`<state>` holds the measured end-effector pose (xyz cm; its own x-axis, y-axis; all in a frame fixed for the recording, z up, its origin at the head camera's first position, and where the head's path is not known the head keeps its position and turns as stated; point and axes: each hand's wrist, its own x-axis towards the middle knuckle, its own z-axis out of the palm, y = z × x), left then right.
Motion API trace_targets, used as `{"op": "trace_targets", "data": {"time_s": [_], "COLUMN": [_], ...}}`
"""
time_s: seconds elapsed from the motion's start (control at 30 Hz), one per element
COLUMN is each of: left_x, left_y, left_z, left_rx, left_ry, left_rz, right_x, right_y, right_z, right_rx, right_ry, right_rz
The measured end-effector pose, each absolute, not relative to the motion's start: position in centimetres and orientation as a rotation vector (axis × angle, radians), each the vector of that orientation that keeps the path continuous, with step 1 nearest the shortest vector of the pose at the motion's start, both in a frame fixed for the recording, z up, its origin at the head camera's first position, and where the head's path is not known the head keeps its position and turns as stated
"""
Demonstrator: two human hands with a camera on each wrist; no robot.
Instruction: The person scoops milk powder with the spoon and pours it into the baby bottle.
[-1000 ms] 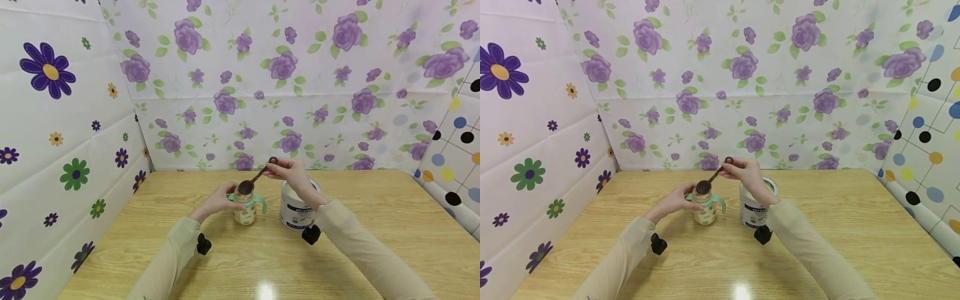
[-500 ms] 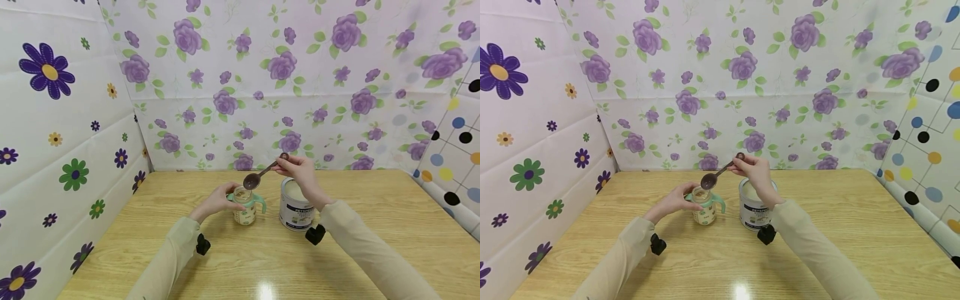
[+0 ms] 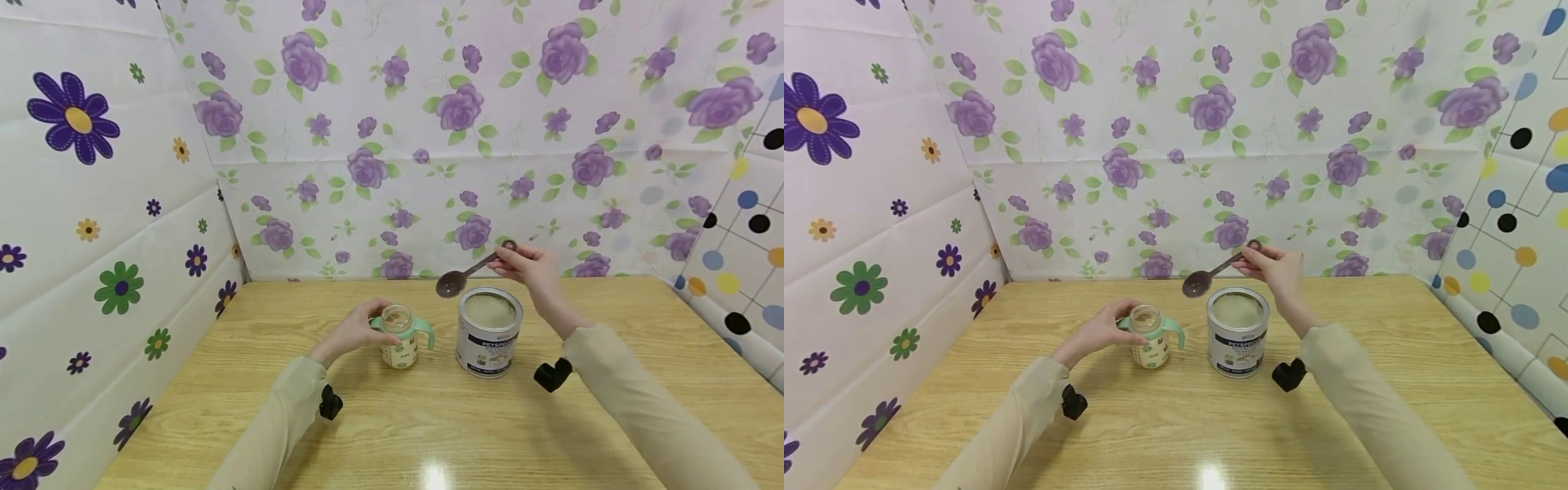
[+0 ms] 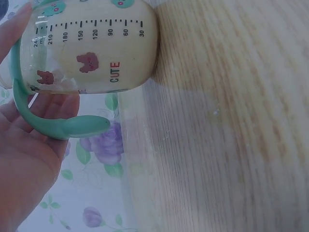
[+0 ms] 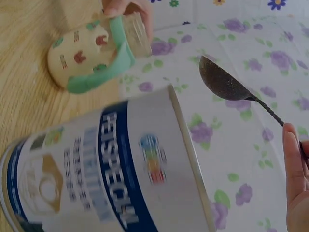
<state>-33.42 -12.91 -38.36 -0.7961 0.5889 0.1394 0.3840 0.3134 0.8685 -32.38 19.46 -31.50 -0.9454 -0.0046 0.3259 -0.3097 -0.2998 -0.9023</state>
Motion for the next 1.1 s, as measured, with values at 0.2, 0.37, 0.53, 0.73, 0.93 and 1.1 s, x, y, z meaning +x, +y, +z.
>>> {"op": "trace_targets", "data": {"time_s": [0.2, 0.37, 0.53, 0.73, 0.93, 1.1], "left_x": [-32.3, -32.9, -34.1, -33.6, -33.8, -34.1], "left_y": [-12.9, -12.9, -13.1, -13.1, -13.0, -13.0], "left_z": [-37.0, -37.7, -39.2, -38.5, -38.8, -39.2], "left_rx": [0.926, 0.925, 0.907, 0.930, 0.913, 0.920], "left_ry": [2.369, 2.370, 2.407, 2.395, 2.388, 2.395], "left_rz": [1.460, 1.477, 1.464, 1.468, 1.469, 1.461], "right_x": [-31.9, -32.1, -32.5, -33.1, -33.4, -33.4], "right_y": [21.8, 23.2, 24.1, 24.4, 24.2, 24.0], "right_z": [-31.1, -31.2, -31.4, -31.8, -32.1, -32.4], "right_rx": [0.330, 0.289, 0.288, 0.302, 0.281, 0.279], "right_ry": [-1.771, -1.858, -2.013, -2.309, -2.455, -2.549], "right_rz": [2.355, 2.286, 2.251, 2.111, 2.083, 2.048]}}
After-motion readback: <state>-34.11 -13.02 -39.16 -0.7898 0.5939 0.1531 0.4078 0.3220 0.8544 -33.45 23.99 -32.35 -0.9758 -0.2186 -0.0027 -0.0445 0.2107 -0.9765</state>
